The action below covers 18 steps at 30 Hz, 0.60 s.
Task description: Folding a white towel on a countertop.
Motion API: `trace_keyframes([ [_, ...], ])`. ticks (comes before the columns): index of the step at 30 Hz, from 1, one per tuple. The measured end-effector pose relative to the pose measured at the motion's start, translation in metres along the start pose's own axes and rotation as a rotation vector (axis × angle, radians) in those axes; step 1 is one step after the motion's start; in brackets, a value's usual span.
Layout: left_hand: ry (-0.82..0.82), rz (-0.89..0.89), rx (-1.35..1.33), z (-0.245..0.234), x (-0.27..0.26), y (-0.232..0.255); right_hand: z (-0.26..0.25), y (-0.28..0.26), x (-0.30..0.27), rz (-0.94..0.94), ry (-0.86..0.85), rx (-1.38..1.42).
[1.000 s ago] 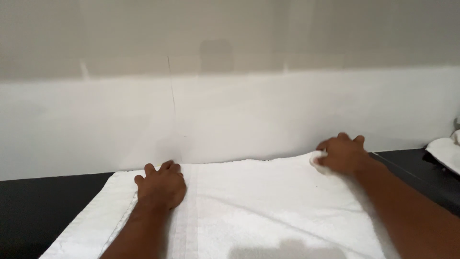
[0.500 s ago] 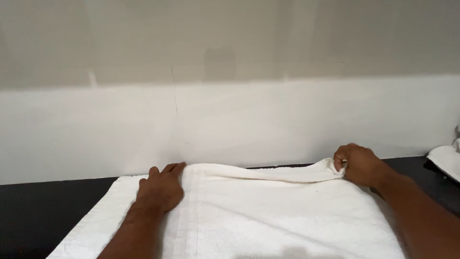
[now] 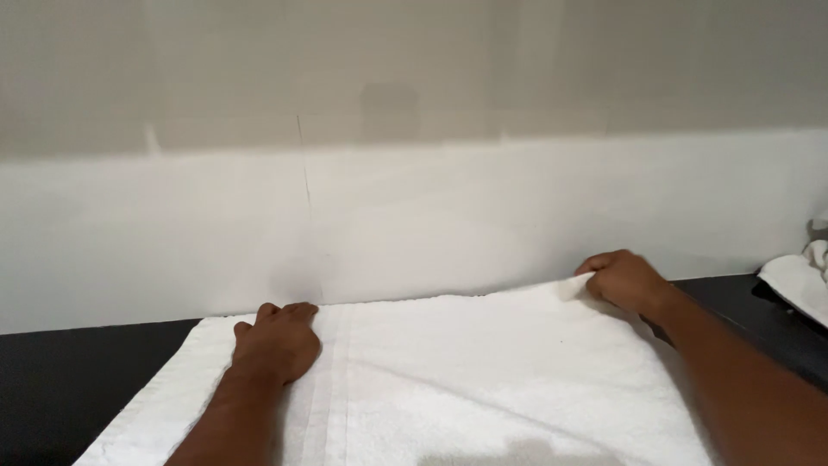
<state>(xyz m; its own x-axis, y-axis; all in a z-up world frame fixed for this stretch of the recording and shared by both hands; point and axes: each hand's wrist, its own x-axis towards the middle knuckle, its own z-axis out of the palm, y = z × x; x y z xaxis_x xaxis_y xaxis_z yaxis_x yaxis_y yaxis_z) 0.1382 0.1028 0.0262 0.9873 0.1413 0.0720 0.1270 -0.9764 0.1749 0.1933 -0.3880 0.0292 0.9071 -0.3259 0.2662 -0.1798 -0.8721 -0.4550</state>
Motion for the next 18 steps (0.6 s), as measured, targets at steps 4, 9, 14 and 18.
trace_keyframes([
  [4,0.000,-0.024,-0.004,0.004,0.006,-0.004,-0.002,-0.004,-0.005,-0.151,-0.280,0.250],
  [9,0.009,-0.015,0.008,0.004,0.006,-0.003,-0.014,-0.031,-0.028,0.035,-0.379,0.388],
  [14,0.014,-0.032,-0.013,0.003,0.003,-0.001,-0.018,-0.055,-0.044,-0.020,-0.401,-0.094],
  [18,0.015,-0.057,-0.050,0.002,0.001,-0.001,-0.026,-0.048,-0.038,-0.072,-0.321,-0.383],
])
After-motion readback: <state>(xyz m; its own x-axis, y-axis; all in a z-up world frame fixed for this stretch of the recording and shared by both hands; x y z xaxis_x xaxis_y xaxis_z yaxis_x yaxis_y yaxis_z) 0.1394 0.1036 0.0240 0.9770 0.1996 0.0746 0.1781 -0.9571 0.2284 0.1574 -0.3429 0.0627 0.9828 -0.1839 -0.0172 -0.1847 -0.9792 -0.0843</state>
